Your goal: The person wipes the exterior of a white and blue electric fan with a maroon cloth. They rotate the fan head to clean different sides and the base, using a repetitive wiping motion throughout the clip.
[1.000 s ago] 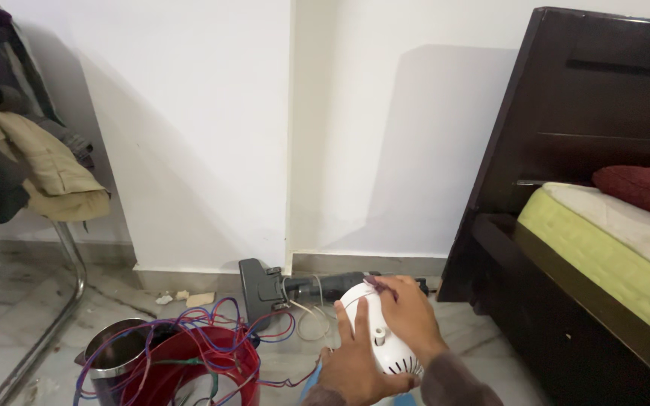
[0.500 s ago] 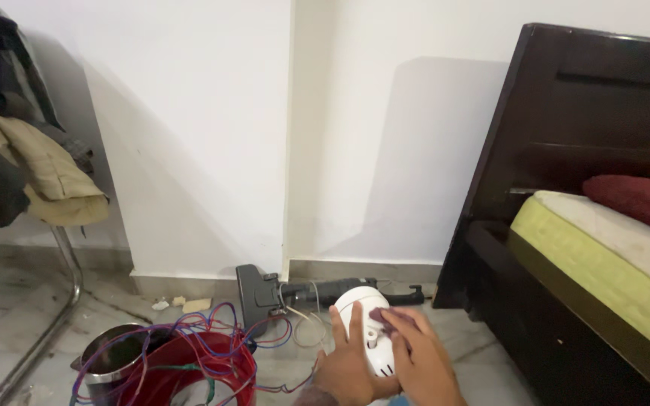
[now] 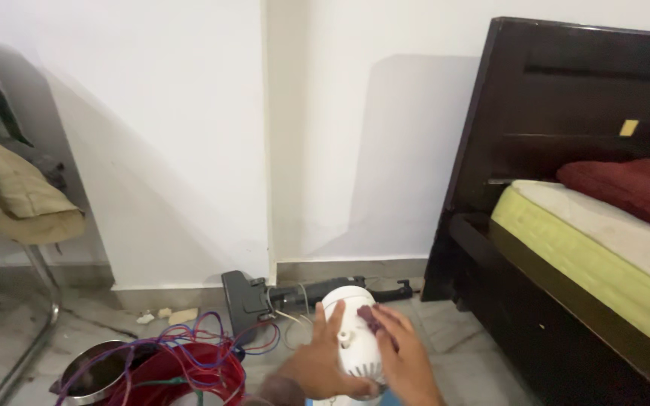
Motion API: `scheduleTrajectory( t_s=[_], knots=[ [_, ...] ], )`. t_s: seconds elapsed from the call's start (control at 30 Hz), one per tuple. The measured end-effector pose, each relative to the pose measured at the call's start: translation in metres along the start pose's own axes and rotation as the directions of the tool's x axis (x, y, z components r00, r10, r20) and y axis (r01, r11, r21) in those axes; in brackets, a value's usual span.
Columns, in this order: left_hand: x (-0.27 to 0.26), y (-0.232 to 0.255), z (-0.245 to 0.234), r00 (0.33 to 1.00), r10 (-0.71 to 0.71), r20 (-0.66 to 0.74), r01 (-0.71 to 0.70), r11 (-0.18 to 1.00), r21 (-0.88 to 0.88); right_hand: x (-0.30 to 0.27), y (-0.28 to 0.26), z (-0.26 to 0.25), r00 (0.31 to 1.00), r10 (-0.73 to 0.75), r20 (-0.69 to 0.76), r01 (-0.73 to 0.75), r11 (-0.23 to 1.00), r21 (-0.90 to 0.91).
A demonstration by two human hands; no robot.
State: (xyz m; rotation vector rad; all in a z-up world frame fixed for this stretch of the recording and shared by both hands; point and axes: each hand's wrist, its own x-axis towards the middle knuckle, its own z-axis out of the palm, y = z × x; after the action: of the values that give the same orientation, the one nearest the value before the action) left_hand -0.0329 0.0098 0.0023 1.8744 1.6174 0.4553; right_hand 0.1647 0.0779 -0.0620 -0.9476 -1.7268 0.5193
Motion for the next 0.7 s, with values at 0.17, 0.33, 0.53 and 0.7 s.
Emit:
scheduleTrajectory(
  t_s=[0.17,0.33,0.53,0.7],
  knots=[
    [0.018,-0.011,-0.015,0.990,0.062,0.128,-0.067,0.997,0.033,-0.038,0.042,0.006,0.994,-0.056,-0.096,0.059,0.998,0.025],
    [0.058,-0.012,-0.015,0.980,0.117,0.161,-0.104,0.991,-0.083,-0.046,0.069,0.015,0.972,0.083,-0.221,-0.035,0.976,0.214],
    [0.055,0.023,0.015,0.950,-0.144,-0.277,0.041,0.937,-0.346,-0.064,0.084,0.023,0.951,-0.067,-0.303,0.073,0.997,0.008],
    [0.049,0.012,0.011,0.960,0.029,-0.280,-0.106,0.959,-0.263,-0.068,0.141,0.024,0.936,0.248,-0.252,-0.046,0.793,0.608]
  ],
)
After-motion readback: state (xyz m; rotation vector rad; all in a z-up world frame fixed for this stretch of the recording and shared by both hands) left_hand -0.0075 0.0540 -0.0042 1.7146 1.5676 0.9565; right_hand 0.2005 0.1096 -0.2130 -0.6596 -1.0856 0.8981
